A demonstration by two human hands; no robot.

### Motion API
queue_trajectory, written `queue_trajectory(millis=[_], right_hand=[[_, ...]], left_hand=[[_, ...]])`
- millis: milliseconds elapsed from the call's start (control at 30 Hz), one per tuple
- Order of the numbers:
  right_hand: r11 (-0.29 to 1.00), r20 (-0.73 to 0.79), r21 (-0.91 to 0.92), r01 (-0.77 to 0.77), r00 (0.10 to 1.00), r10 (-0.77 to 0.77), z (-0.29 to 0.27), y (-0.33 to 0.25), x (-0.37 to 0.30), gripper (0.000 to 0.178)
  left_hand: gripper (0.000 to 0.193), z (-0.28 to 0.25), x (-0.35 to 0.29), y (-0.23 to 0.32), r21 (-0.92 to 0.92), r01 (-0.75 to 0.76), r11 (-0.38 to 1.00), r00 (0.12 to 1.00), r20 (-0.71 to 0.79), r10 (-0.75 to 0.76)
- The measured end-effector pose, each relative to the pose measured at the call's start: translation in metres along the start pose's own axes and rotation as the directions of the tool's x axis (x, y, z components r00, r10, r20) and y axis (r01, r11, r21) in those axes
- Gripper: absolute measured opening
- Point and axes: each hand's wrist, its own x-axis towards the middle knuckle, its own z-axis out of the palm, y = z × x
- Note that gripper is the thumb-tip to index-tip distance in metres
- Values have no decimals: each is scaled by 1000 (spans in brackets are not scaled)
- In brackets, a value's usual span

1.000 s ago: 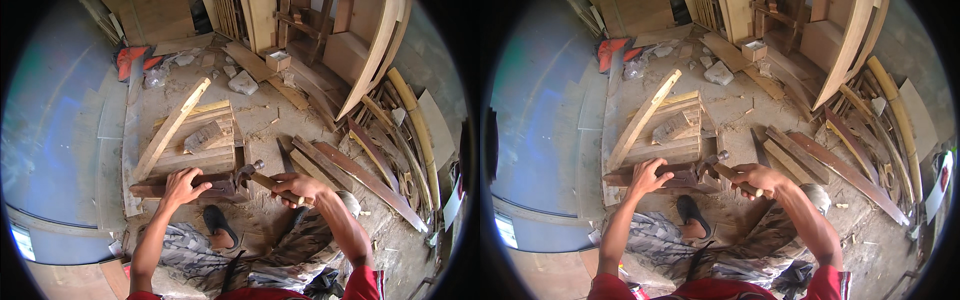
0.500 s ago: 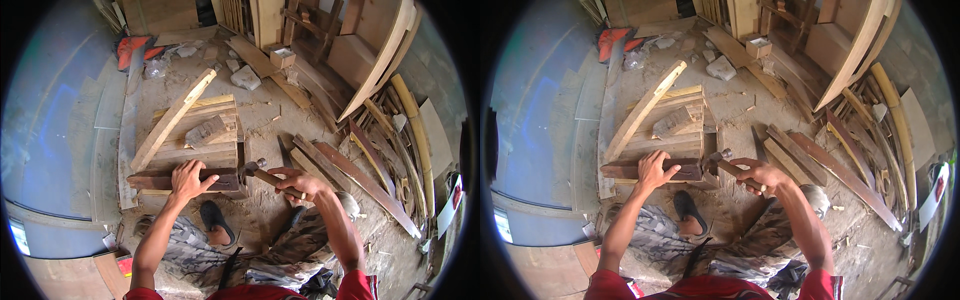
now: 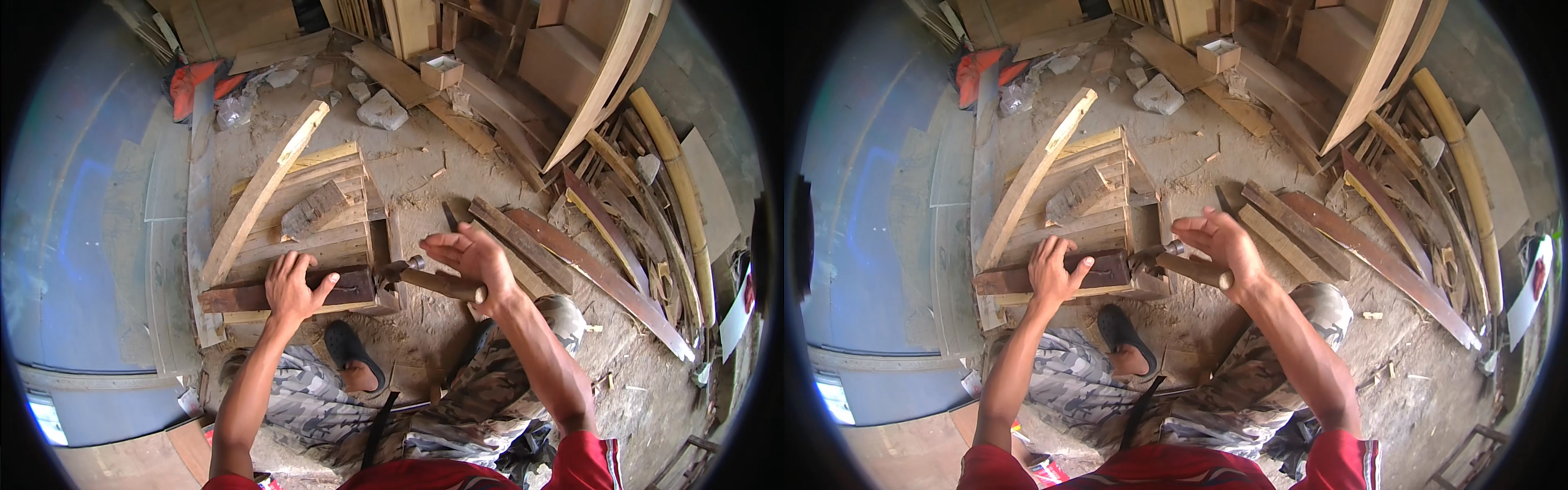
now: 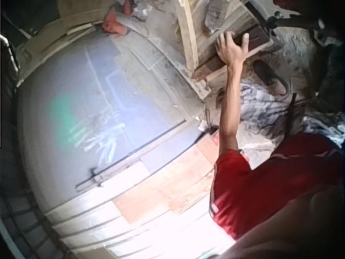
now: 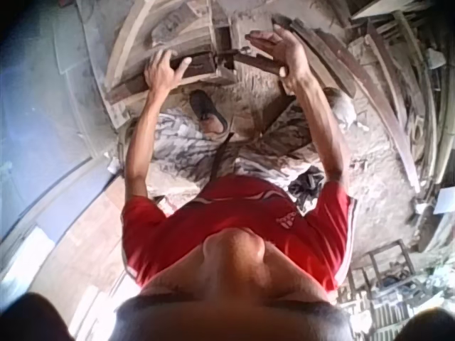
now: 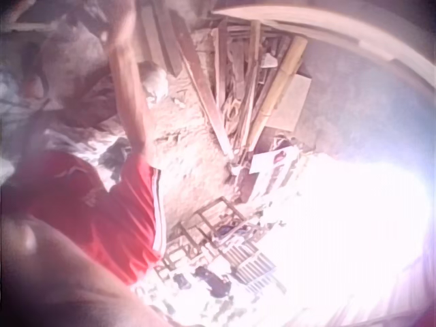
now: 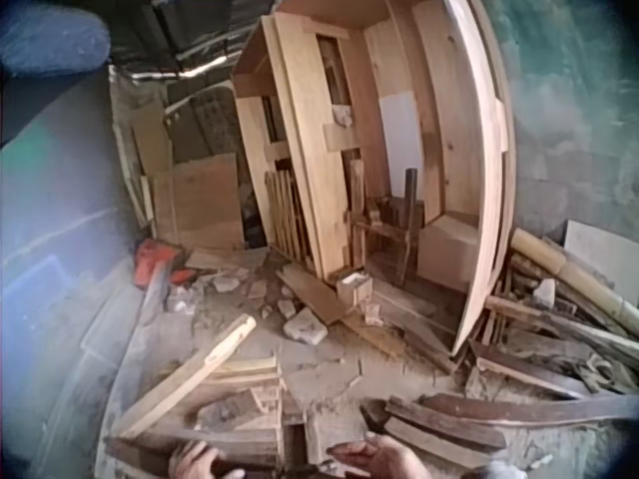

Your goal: The person hammers a wooden plank on a pallet using a hammer. They repeatedly strike the plank, adjust its position, and continue hammering.

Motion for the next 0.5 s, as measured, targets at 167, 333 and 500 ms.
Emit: queue_trajectory(millis=[167,333,500], right_hand=[[908,175,277,316,912,-371,-7,8,-10,70],[868,297,170,467,815,-497,-4,12,-15,78],[913,180,-101,394,910,-373,24,-4,-24,71]], left_hand=[[53,-2,2,3,-21,30,999,1000,-1,-30],[52,-8,7,4,27,17,999,993,112,-20],[51,-7,12,2,26,-17,1000,992,123,13]])
